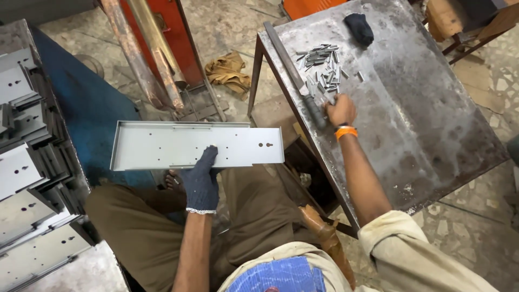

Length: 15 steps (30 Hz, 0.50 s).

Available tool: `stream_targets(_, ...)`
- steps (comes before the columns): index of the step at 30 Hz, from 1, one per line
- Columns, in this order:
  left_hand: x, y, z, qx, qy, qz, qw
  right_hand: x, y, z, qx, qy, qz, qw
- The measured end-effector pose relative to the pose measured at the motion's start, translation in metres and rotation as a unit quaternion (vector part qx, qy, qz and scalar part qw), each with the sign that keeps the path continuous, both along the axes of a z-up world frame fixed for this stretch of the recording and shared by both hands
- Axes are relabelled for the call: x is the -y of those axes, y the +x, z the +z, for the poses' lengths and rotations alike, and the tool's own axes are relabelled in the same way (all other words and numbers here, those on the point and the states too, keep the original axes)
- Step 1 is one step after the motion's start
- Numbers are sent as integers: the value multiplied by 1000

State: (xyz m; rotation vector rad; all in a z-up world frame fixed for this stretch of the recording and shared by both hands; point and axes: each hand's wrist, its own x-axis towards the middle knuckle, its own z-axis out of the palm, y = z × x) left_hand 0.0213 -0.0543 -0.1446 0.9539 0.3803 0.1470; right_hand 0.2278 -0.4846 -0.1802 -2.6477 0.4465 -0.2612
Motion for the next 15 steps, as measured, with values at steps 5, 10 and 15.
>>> stream_targets(5,5,-1,18,-14,93,19,995,-12,-8,2,42,-146,39,988)
stream_targets(10,5,-2,39,119,576,-43,807,0,13,2,-10,-213,124,969)
stream_targets(15,18,5,46,163,550,-40,818,-4,18,20,-36,-191,194,961)
